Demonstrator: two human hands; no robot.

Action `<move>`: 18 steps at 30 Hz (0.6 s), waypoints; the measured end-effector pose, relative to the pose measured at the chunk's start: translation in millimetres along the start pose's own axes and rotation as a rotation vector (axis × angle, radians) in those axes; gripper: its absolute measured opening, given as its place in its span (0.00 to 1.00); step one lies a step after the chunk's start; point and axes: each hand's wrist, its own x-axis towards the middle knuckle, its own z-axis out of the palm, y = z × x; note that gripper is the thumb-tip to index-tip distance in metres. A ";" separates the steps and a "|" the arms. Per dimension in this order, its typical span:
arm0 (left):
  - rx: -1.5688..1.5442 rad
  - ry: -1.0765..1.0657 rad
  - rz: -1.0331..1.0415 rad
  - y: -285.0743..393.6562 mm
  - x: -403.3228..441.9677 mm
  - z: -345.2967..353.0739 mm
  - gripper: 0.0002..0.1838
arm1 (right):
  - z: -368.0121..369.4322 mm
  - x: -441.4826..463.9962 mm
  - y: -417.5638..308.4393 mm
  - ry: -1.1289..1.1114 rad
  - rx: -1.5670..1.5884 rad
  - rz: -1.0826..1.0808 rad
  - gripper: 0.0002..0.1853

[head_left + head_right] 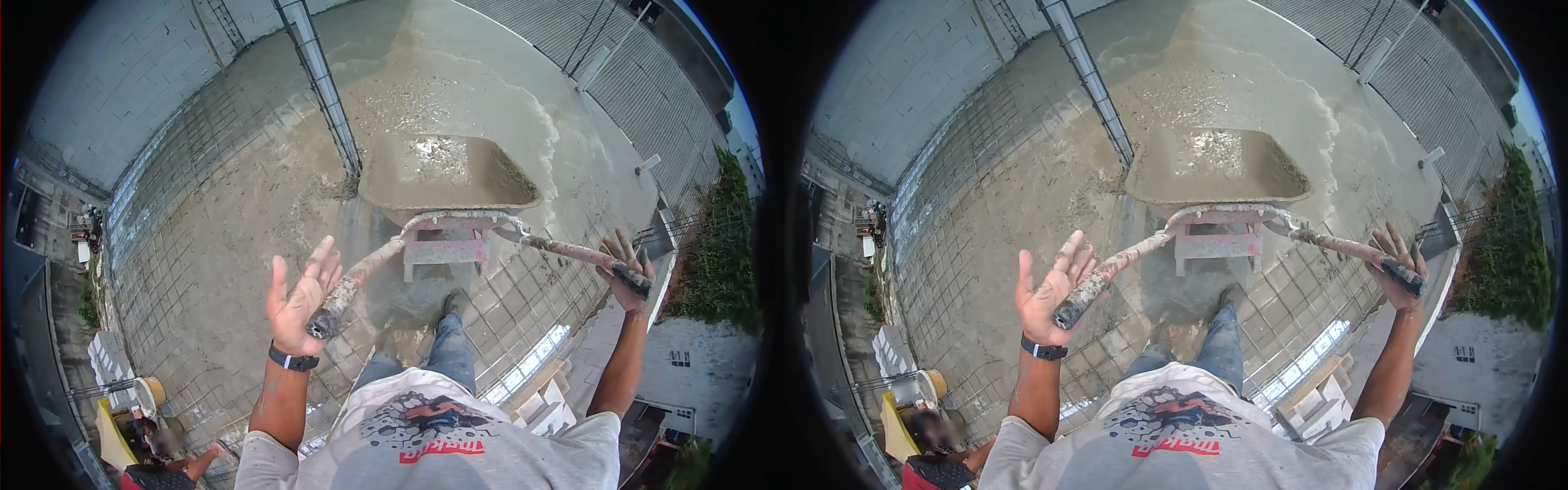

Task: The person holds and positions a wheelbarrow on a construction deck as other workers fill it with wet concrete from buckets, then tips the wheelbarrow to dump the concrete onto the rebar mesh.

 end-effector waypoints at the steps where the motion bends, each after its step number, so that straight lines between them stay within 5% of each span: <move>1: -0.085 0.002 -0.119 3.5 -1.7 -7.3 0.53 | 0.7 -16.3 3.8 -0.002 -0.003 0.158 0.46; 4: -0.062 0.222 -0.412 3.2 -31.5 -4.8 0.46 | 1.4 -68.6 -7.2 -0.011 -0.061 0.650 0.45; 8: 0.206 0.264 -0.812 -0.7 -49.7 -60.0 0.27 | 4.8 -90.8 6.9 0.263 -0.680 1.071 0.18; 10: 0.590 0.340 -0.948 -6.3 -69.6 -71.1 0.19 | 18.1 -135.0 51.8 0.413 -0.854 0.998 0.14; 14: 0.829 0.414 -0.988 10.3 -100.4 -59.4 0.19 | 24.8 -191.6 109.4 0.497 -0.952 0.943 0.15; 18: 1.015 0.464 -1.030 57.9 -96.4 -20.0 0.18 | 81.6 -203.3 76.3 0.471 -0.994 1.029 0.19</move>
